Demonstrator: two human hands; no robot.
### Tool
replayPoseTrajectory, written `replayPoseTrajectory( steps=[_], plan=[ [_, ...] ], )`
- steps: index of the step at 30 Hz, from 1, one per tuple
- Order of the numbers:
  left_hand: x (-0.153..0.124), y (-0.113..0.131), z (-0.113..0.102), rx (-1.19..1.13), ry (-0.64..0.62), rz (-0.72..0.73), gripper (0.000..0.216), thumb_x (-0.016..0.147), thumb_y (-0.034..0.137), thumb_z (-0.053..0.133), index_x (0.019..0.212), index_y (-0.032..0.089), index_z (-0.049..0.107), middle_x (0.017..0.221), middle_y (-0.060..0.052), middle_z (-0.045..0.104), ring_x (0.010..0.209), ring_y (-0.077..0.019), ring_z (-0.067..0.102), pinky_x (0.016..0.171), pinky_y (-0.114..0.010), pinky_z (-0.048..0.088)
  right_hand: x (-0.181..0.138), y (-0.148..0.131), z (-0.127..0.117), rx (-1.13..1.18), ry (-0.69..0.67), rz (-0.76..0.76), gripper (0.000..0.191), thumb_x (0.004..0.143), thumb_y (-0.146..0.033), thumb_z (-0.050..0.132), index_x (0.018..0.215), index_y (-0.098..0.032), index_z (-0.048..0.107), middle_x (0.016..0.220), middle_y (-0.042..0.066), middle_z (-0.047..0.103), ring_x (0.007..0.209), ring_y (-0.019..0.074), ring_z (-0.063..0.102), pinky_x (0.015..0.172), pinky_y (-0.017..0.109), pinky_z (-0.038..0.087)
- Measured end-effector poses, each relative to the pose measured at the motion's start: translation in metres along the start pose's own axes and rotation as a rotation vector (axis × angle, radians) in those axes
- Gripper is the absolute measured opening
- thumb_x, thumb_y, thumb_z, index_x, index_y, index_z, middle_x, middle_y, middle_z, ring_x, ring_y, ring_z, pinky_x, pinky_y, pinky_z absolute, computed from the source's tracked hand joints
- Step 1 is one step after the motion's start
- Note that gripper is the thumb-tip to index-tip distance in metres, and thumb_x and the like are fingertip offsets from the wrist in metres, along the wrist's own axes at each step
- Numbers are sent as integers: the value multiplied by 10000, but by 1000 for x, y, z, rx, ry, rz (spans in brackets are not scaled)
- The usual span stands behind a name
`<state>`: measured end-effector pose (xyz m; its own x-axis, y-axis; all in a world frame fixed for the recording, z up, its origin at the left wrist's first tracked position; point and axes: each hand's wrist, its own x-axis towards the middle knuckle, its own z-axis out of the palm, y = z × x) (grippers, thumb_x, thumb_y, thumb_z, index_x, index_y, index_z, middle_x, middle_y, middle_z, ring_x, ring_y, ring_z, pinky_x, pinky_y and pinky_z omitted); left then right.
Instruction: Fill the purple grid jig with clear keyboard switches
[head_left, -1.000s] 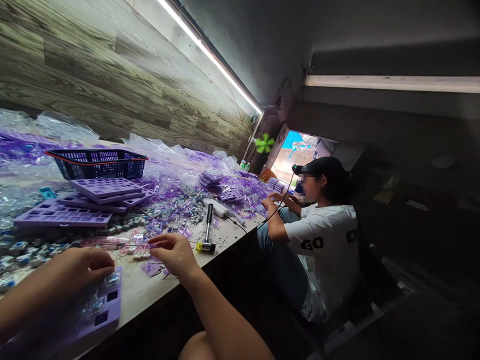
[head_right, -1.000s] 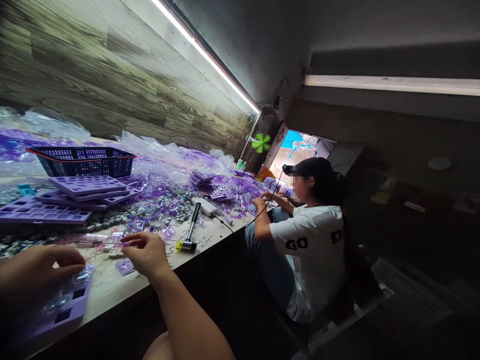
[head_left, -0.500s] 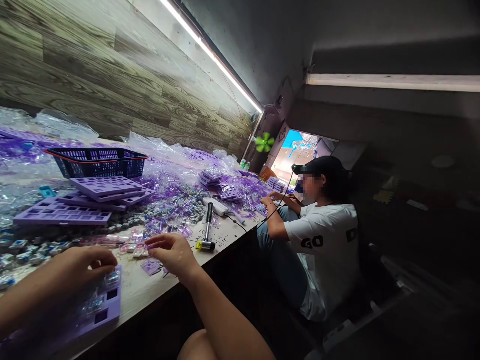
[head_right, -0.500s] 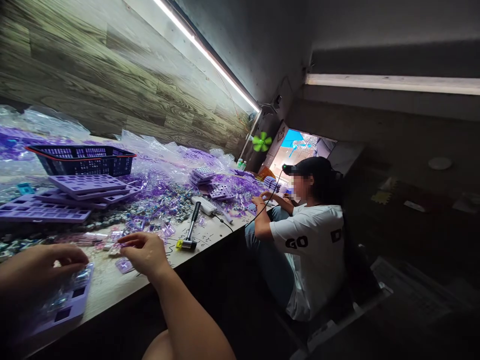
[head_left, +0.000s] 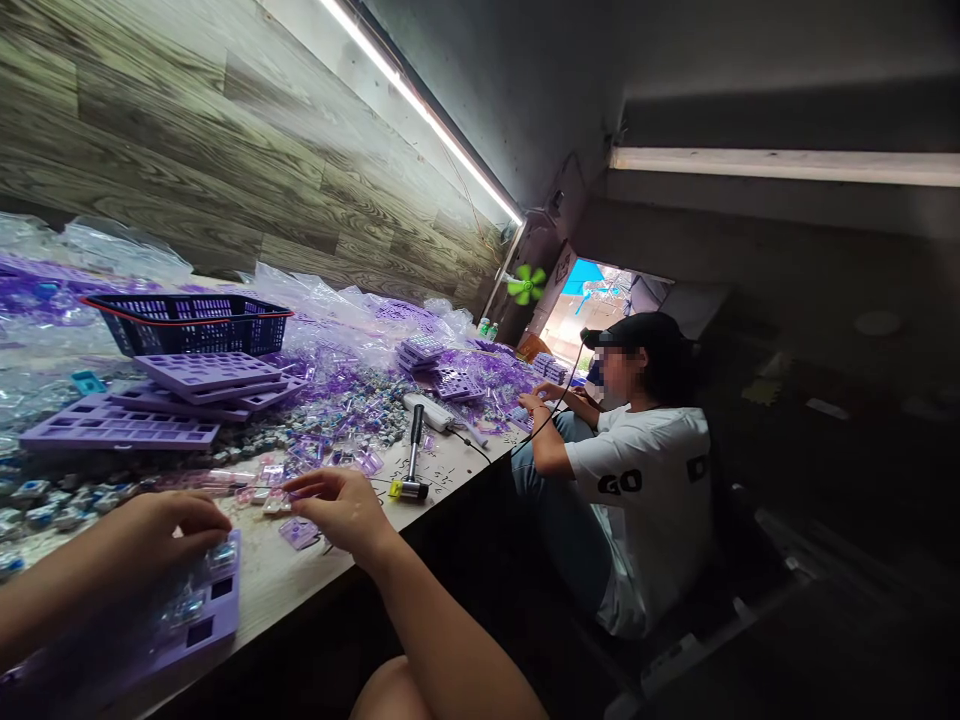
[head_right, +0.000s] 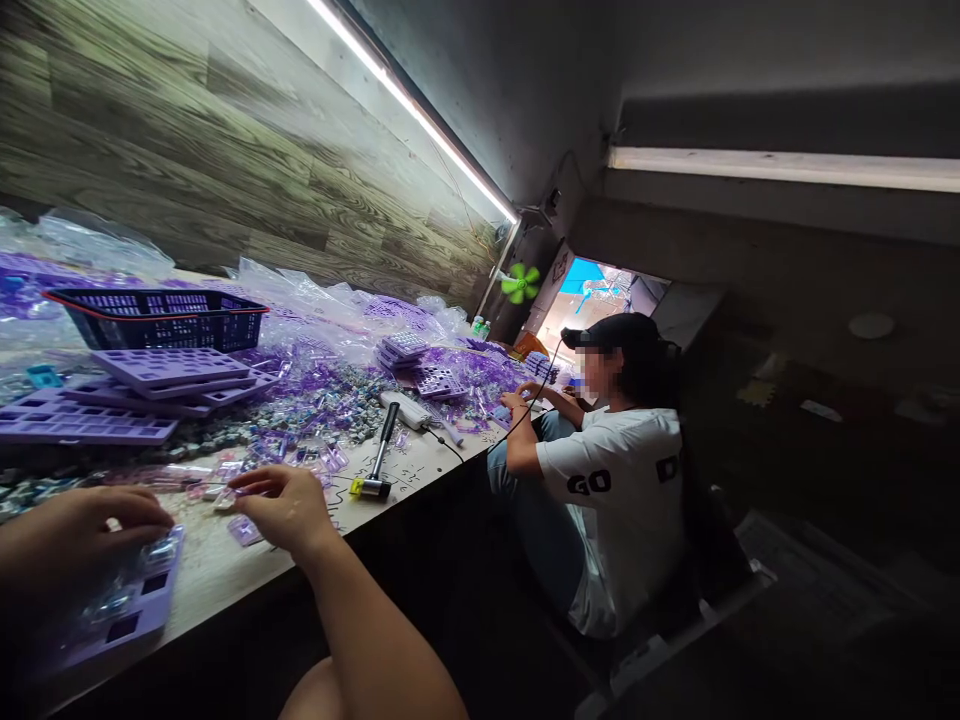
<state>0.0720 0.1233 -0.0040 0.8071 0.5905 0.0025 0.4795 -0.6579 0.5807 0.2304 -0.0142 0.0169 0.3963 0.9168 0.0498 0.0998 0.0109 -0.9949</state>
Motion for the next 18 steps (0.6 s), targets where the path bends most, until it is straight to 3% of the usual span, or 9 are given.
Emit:
replayPoseTrajectory(
  steps=[10,18],
  plan=[
    [-3,10,-4,1,-38,15,482,619,608,405,625,218,687,741,-7,700,770,-221,606,707,-235,406,-3,0,0,-81,-18,-11,198,647,-118,685,822,-189,744,721,-3,664,622,97,567,541,173,384],
    [-3,14,-7,3,-41,-37,498,582,625,430,674,224,710,763,-4,715,784,-233,614,706,-241,405,-3,3,-1,-116,-17,-38,199,648,-144,690,832,-194,746,739,4,679,627,104,586,527,169,398]
  ],
)
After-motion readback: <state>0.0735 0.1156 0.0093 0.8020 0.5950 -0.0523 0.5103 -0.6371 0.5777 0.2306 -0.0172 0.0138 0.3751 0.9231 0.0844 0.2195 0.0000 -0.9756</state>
